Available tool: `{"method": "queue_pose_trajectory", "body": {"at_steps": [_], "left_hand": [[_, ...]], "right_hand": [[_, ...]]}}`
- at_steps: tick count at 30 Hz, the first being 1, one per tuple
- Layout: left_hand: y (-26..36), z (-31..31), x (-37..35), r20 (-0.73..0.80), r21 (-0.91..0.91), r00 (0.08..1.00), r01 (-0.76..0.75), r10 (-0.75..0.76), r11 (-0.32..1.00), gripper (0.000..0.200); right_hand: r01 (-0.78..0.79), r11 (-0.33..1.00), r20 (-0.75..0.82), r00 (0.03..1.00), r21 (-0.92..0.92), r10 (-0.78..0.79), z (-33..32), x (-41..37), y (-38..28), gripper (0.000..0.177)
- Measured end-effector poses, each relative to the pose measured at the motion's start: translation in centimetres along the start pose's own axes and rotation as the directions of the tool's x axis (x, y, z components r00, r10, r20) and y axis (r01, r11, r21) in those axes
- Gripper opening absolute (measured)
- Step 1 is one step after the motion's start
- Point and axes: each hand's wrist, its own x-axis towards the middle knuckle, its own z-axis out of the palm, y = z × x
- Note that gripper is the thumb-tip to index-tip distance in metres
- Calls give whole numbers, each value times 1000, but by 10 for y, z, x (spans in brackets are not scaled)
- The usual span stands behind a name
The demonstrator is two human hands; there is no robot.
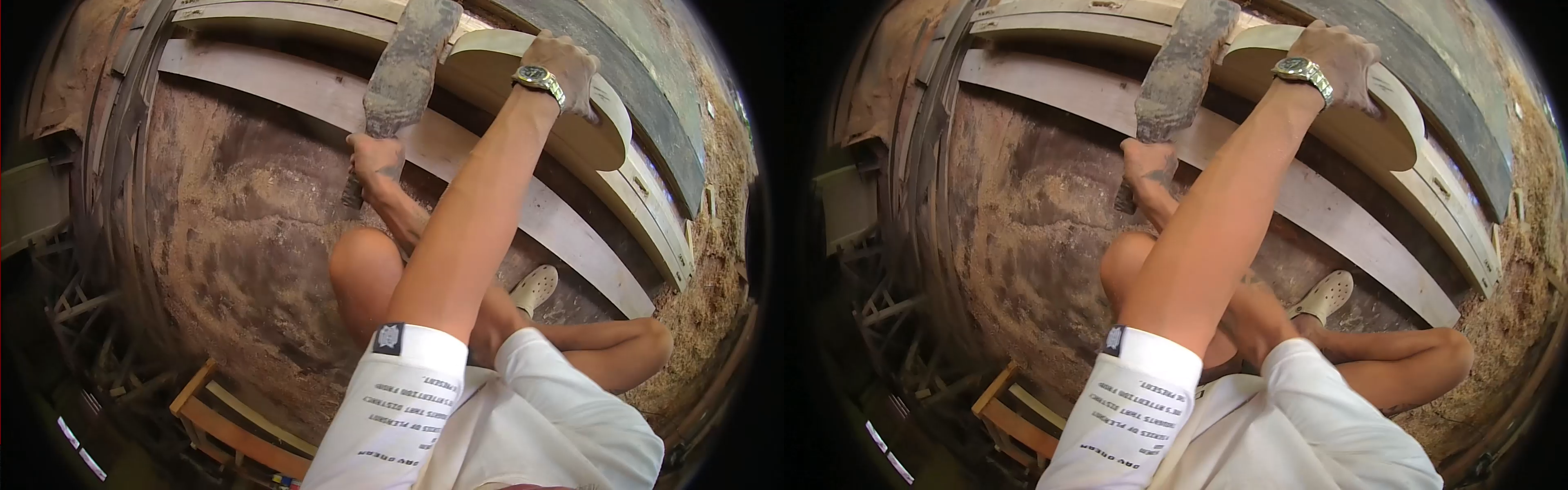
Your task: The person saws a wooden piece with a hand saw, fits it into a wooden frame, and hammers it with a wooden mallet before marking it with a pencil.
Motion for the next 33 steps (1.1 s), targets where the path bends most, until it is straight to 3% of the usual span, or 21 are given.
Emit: {"method": "queue_pose_trajectory", "body": {"at_steps": [10,13,15,17,20,24,27,29,31,33], "left_hand": [[1,-2,2,28,10,999,20,-20,1000,73],[1,-1,2,32,12,999,27,-27,1000,73],[-1,-2,4,71,5,997,24,-24,1000,73],[-1,-2,4,99,-2,995,29,-29,1000,78],[-3,18,13,58,-12,997,45,-44,999,69],[-3,9,7,51,-33,997,61,-59,998,74],[-3,8,7,64,-41,996,58,-55,997,74],[-1,-6,-1,74,-45,997,42,-39,998,74],[0,-8,-4,77,-55,996,39,-35,998,74],[0,-4,-1,57,-50,998,41,-38,998,72]], "right_hand": [[-39,998,8,999,-46,39,14,8,-4,54],[21,993,1,1000,-116,-21,4,16,13,52],[217,955,9,976,-205,-219,-29,15,34,23],[200,947,-102,967,-253,-232,-45,9,39,21],[236,960,-126,959,-150,-255,-34,6,32,21],[174,985,-59,983,-1,-174,-15,-7,12,21],[150,985,-33,988,-89,-154,-28,-24,-2,21],[268,950,-60,958,-163,-280,-38,-23,10,22],[440,845,-93,869,-304,-486,-42,-17,18,23],[168,986,-130,977,3,-167,-33,-13,15,24]]}}
